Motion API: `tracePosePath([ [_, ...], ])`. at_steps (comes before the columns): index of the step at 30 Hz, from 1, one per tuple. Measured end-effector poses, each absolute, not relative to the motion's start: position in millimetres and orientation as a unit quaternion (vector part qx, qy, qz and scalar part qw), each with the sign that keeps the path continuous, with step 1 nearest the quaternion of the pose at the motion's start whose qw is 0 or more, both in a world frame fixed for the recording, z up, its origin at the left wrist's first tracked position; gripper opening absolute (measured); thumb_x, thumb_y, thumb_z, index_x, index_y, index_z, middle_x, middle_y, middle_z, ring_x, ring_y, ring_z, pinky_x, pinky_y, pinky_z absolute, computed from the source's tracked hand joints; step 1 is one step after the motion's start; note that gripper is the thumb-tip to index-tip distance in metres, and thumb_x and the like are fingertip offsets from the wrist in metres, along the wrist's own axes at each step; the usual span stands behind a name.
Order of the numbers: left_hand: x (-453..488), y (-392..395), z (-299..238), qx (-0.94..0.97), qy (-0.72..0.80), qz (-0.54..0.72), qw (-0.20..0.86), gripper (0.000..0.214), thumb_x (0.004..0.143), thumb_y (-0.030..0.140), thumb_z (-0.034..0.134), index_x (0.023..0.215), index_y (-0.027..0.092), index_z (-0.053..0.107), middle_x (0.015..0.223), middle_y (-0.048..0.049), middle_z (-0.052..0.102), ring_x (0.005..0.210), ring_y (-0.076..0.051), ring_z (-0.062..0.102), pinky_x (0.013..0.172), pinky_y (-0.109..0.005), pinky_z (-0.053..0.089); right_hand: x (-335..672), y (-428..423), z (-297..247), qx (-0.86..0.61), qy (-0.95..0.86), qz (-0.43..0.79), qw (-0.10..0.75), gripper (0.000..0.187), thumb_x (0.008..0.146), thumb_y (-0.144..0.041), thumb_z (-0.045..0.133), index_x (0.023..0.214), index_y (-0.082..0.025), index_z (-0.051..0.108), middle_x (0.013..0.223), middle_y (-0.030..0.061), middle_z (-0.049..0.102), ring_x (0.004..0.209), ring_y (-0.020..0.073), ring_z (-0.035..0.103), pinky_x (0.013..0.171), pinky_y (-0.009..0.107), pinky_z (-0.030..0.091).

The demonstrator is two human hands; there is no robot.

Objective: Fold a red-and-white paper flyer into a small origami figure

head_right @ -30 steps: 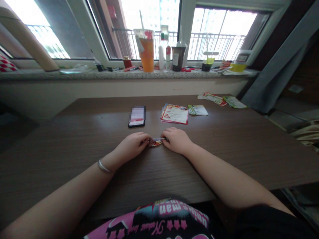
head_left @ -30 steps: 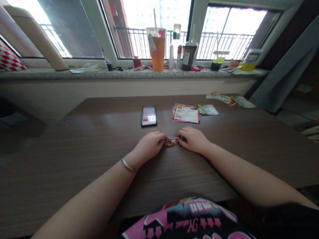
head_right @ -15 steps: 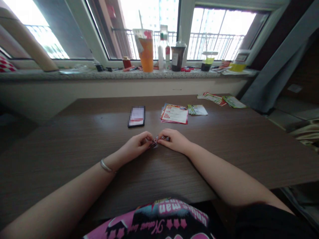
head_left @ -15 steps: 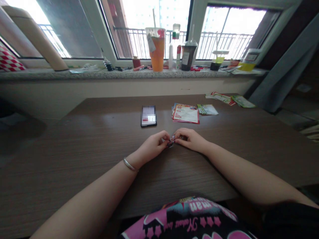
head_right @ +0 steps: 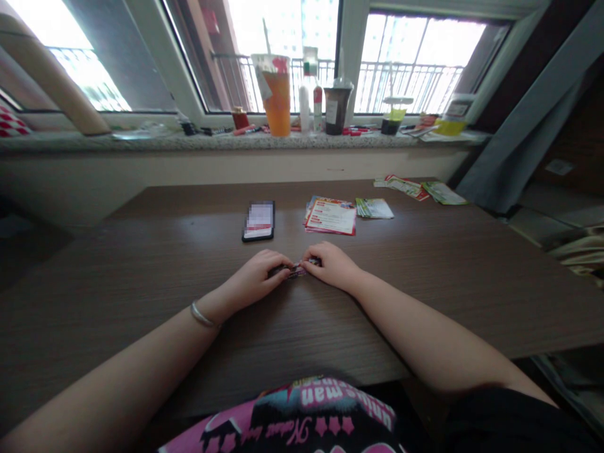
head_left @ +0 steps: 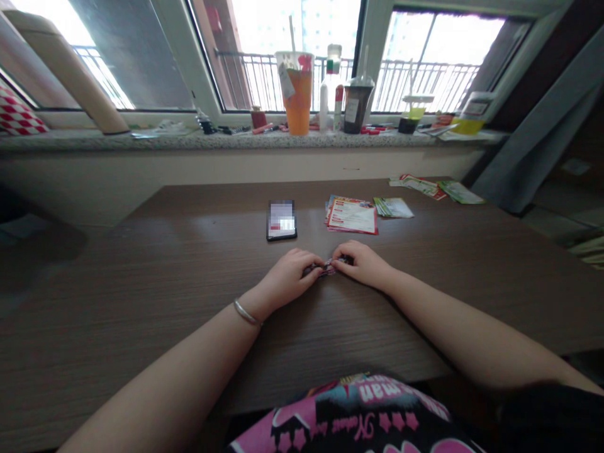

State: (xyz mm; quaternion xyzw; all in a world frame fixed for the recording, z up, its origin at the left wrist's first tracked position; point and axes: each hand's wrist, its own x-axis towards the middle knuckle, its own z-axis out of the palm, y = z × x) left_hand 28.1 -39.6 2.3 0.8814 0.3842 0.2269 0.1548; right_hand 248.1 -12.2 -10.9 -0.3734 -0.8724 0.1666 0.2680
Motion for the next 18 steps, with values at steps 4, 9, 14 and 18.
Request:
tracePosePath([
  [4, 27.9, -37.7, -0.7, 0.887, 0.385, 0.214, 0.137, 0.017, 0.090, 0.025, 0.054, 0.098, 0.019, 0.068, 0.100, -0.0066, 0.068, 0.096, -0.019, 0.058, 0.091, -0.034, 0.043, 248.1, -10.8, -11.4, -0.352, -0.882, 0.160, 0.270, 0.008, 0.085, -0.021, 0.059, 0.078, -0.017, 0.063, 0.088, 0.0052, 0.067, 0.086, 0.0164, 0.058, 0.081, 0.030, 0.043],
  [9, 28.5, -37.4, -2.0, 0.899, 0.382, 0.188, 0.106, 0.018, 0.090, 0.022, 0.053, 0.099, 0.019, 0.069, 0.105, -0.0069, 0.068, 0.099, -0.019, 0.058, 0.093, -0.034, 0.043, 248.4, -10.9, -11.8, -0.374, -0.887, 0.123, 0.242, 0.008, 0.084, -0.024, 0.061, 0.080, -0.018, 0.064, 0.087, 0.0053, 0.066, 0.086, 0.0170, 0.057, 0.080, 0.030, 0.042],
  [14, 30.1, -41.0, 2.9, 0.905, 0.384, 0.165, 0.081, 0.019, 0.090, 0.021, 0.052, 0.100, 0.017, 0.068, 0.104, -0.0080, 0.067, 0.098, -0.020, 0.058, 0.091, -0.034, 0.045, 246.8, -13.7, -8.9, -0.378, -0.895, 0.079, 0.222, 0.007, 0.083, -0.024, 0.061, 0.081, -0.018, 0.065, 0.084, 0.0051, 0.066, 0.083, 0.0174, 0.056, 0.078, 0.029, 0.041],
  [18, 31.8, -43.8, 6.3, 0.907, 0.388, 0.152, 0.069, 0.021, 0.091, 0.022, 0.050, 0.099, 0.018, 0.069, 0.104, -0.0072, 0.067, 0.098, -0.021, 0.058, 0.091, -0.036, 0.045, 244.5, -17.6, -6.0, -0.347, -0.910, 0.062, 0.220, 0.009, 0.084, -0.021, 0.058, 0.088, -0.019, 0.066, 0.088, 0.0053, 0.066, 0.088, 0.0184, 0.056, 0.080, 0.030, 0.040],
])
